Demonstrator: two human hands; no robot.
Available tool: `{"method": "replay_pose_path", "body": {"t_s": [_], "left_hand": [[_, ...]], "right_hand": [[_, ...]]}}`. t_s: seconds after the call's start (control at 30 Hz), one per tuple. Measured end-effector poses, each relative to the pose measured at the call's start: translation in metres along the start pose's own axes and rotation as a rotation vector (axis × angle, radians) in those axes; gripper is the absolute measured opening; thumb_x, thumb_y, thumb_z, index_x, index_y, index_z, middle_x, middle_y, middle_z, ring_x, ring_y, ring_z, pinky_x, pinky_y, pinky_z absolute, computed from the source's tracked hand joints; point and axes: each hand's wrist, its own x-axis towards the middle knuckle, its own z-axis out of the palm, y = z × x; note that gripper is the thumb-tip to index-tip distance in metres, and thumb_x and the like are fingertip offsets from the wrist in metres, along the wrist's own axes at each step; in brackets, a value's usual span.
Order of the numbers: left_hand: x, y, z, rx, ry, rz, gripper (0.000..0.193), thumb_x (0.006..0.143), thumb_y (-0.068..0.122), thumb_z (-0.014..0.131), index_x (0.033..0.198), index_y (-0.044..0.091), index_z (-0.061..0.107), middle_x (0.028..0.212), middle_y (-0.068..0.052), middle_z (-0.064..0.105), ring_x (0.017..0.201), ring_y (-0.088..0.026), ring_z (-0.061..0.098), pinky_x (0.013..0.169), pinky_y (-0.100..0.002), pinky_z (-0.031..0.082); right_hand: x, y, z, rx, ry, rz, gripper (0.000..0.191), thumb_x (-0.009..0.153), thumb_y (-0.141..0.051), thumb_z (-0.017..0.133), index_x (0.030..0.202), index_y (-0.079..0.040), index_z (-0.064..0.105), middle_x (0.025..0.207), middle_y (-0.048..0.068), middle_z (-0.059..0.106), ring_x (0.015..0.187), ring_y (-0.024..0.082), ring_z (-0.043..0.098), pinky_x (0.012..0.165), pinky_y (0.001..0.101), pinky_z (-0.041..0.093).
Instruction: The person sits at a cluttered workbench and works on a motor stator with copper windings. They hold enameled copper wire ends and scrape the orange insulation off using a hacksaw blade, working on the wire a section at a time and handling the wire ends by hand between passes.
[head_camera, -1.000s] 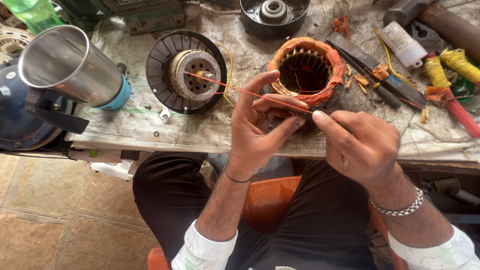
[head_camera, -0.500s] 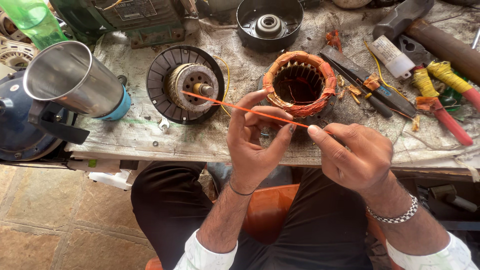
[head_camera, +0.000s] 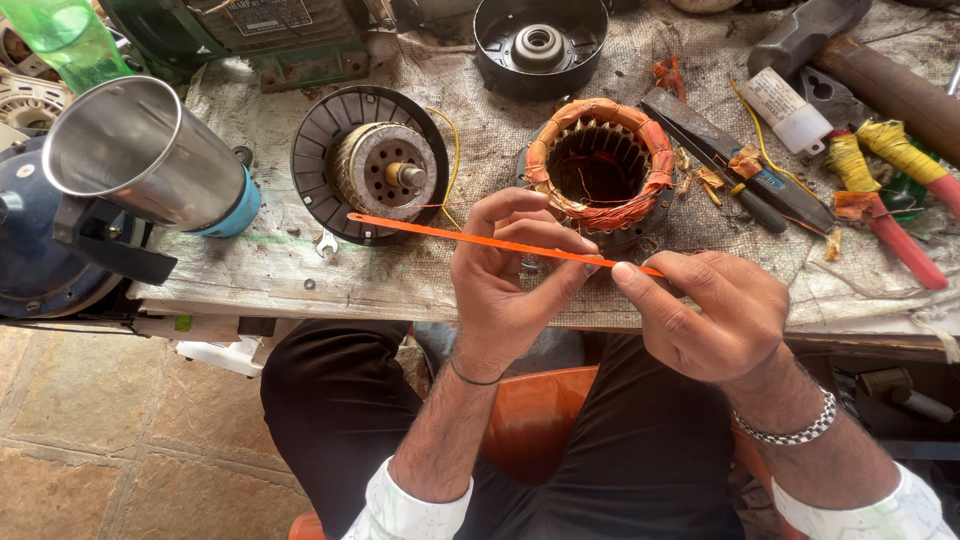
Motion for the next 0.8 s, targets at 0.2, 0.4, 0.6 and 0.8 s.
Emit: {"method": "replay_pose_path", "body": {"t_s": [0.2, 0.4, 0.6, 0.8], "left_hand": [[-0.0011, 0.0001, -0.0010, 0.013, -0.024, -0.027, 0.046, 0.100, -0.006, 0.077, 0.134, 0.002, 0.047, 0.104, -0.012, 0.075, 0.110, -0.014, 0.073, 0.094, -0.025, 0.063], [0.0018, 0.0068, 0.0000, -0.063, -0.018, -0.161, 0.054, 0.097, -0.005, 0.074, 0.140, 0.004, 0.044, 0.108, -0.012, 0.075, 0.104, -0.016, 0.075, 0.090, -0.027, 0.065], [0.0009, 0.0065, 0.0001, -0.101, -0.011, -0.177, 0.048, 0.098, -0.004, 0.074, 0.135, 0.004, 0.044, 0.108, -0.014, 0.074, 0.106, -0.016, 0.074, 0.095, -0.028, 0.064], [-0.0003, 0.0023, 0.0001, -0.068, 0.023, -0.152, 0.041, 0.099, -0.004, 0.076, 0.124, 0.006, 0.046, 0.100, -0.013, 0.074, 0.096, -0.013, 0.072, 0.085, -0.023, 0.060]], "right_hand": [[0.0000, -0.0017, 0.0011, -0.013, -0.009, 0.009, 0.037, 0.085, 0.010, 0.075, 0.117, -0.009, 0.075, 0.093, 0.010, 0.071, 0.073, 0.021, 0.069, 0.062, 0.0340, 0.055], [-0.0014, -0.0024, 0.0013, -0.019, -0.022, 0.023, 0.037, 0.088, 0.010, 0.076, 0.120, -0.009, 0.074, 0.096, 0.009, 0.071, 0.078, 0.021, 0.070, 0.066, 0.0349, 0.056], [-0.0018, -0.0035, 0.0010, -0.024, -0.042, 0.033, 0.040, 0.084, 0.009, 0.077, 0.119, -0.009, 0.075, 0.096, 0.010, 0.071, 0.074, 0.021, 0.068, 0.062, 0.0347, 0.054], [-0.0039, -0.0034, 0.0003, -0.010, -0.071, 0.055, 0.044, 0.083, 0.010, 0.075, 0.123, -0.008, 0.074, 0.098, 0.010, 0.071, 0.077, 0.023, 0.068, 0.066, 0.0365, 0.055]]}}
